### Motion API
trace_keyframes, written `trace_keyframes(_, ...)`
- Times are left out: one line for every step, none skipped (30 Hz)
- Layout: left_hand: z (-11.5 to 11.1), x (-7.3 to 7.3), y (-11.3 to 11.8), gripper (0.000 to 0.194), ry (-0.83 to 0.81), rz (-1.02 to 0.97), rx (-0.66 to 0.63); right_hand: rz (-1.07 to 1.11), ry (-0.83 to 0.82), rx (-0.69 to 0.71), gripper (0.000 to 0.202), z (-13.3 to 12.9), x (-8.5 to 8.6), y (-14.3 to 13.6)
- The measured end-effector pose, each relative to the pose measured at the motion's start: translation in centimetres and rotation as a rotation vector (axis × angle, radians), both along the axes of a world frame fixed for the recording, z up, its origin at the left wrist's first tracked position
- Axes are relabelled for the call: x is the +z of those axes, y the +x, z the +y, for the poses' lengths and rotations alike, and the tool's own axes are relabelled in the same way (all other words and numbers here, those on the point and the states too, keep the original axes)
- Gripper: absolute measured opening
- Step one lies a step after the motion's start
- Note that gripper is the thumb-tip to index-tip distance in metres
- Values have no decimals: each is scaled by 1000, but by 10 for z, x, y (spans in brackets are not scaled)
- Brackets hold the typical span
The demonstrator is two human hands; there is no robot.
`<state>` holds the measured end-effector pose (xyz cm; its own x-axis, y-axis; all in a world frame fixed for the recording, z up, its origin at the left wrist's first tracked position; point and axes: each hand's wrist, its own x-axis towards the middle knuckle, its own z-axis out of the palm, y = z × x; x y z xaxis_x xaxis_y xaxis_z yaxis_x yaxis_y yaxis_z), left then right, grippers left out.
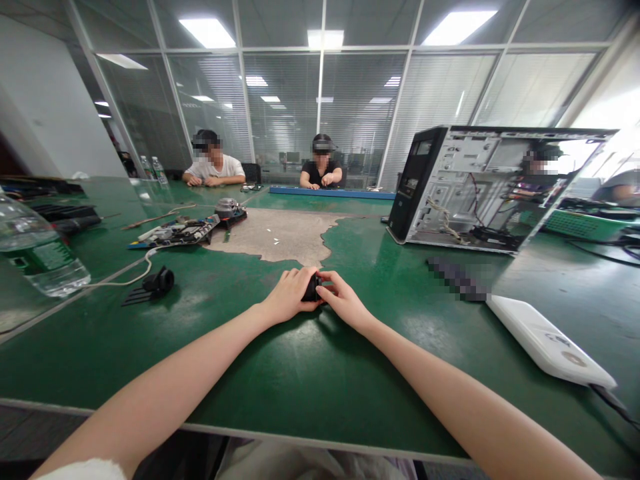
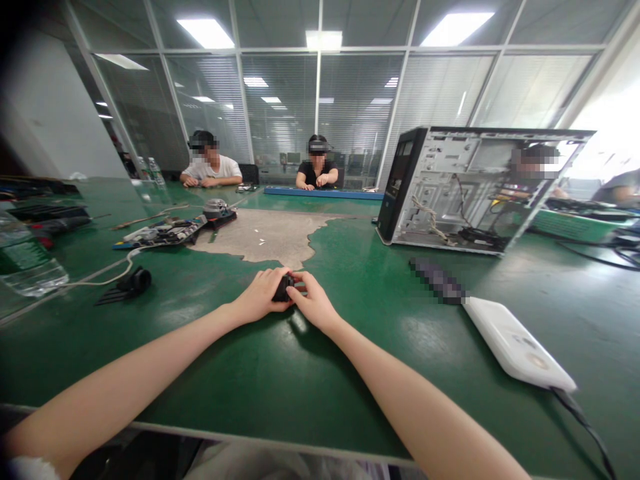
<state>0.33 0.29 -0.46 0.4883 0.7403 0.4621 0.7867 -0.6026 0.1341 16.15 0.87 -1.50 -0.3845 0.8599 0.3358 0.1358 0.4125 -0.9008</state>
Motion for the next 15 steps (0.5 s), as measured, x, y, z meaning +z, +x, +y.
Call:
trace_keyframes(0,0,0,59,3,2,0,10,0,9,25,0,0,0)
trace_keyframes(0,0,0,59,4,4,1,23,2,20,23,-1,0,0)
trace_keyframes(0,-1,0,60,5,3,2,37,5,28,21,-1,0,0)
trace_keyframes(0,-1,0,60,7,-1,5,49,11,33,19,-1,0,0)
trace_keyframes(0,-1,0,59,9,-5,6,57,15,36,16,-2,0,0)
trace_keyframes(0,-1,0,59,9,-7,4,60,18,36,15,-2,0,0)
trace_keyframes(0,-1,0,59,10,-8,3,61,20,33,14,-2,-1,1)
trace_keyframes(0,-2,1,58,11,-9,2,59,21,30,14,-2,-1,1)
trace_keyframes(0,-2,1,58,11,-9,1,56,24,26,14,-1,-2,1)
trace_keyframes(0,-2,1,58,11,-11,2,53,26,22,15,-1,-2,1)
trace_keyframes(0,-2,1,58,11,-12,2,49,27,17,16,0,-3,1)
trace_keyframes(0,-1,1,58,10,-15,2,45,25,12,18,0,-3,1)
trace_keyframes(0,-1,1,58,7,-18,2,40,21,6,21,1,-4,1)
trace_keyframes(0,-1,1,58,3,-20,0,33,15,1,24,1,-4,1)
trace_keyframes(0,-1,1,58,-1,-22,-1,26,10,-3,27,2,-4,0)
